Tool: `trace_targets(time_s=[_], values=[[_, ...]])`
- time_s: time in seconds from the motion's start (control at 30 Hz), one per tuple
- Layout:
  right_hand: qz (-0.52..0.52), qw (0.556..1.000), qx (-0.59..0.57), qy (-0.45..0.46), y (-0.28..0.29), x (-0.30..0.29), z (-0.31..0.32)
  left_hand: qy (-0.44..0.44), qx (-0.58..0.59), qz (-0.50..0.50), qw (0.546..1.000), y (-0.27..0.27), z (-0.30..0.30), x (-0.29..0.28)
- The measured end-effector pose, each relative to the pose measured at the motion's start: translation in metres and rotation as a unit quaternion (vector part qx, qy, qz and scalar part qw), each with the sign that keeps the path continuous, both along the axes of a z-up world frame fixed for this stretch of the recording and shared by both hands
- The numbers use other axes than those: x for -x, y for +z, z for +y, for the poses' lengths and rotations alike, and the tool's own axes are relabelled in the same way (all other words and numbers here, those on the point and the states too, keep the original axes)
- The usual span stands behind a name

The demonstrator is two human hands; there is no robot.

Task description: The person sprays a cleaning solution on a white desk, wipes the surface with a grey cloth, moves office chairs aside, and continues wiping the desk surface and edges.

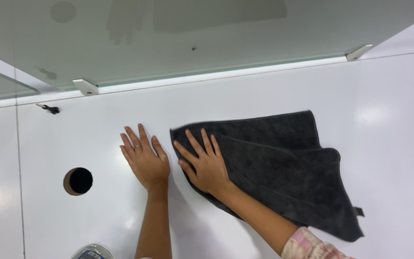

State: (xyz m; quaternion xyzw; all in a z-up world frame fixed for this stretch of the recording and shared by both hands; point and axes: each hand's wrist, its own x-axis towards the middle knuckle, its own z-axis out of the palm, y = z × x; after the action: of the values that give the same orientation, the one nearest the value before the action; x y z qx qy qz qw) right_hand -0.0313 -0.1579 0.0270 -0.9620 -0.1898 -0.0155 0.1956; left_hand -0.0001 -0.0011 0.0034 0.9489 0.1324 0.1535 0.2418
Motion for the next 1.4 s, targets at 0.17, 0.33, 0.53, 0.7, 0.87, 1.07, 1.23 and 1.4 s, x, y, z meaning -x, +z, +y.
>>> trace_targets(time_s=[0.17,0.33,0.53,0.7,0.87,1.07,1.23,1.4], values=[[-0.011,0.999,0.039,-0.031,-0.015,-0.066,0.021,0.004,0.0,0.004,1.0,0.0,0.0,-0.001],[-0.031,0.997,0.063,-0.039,-0.027,-0.115,0.032,0.003,-0.001,0.004,1.0,-0.002,0.002,-0.001],[-0.024,0.998,0.05,-0.017,-0.029,-0.13,0.026,0.004,-0.03,0.008,1.0,-0.011,0.003,-0.003],[-0.031,1.0,0.001,0.004,-0.033,-0.127,0.004,0.005,-0.038,0.01,0.999,-0.015,0.006,-0.005],[-0.027,0.998,-0.059,-0.018,-0.04,-0.131,-0.047,0.007,-0.013,0.03,0.999,-0.007,0.002,-0.001],[-0.027,0.993,-0.005,-0.116,-0.027,-0.133,-0.159,0.011,0.005,0.035,0.999,-0.003,0.0,-0.002],[-0.023,0.977,0.054,-0.205,-0.015,-0.119,-0.255,0.011,0.001,0.037,0.999,-0.003,0.0,-0.001],[0.011,0.947,0.073,-0.314,-0.009,-0.104,-0.32,0.008,-0.009,0.032,0.999,-0.008,0.002,-0.002]])
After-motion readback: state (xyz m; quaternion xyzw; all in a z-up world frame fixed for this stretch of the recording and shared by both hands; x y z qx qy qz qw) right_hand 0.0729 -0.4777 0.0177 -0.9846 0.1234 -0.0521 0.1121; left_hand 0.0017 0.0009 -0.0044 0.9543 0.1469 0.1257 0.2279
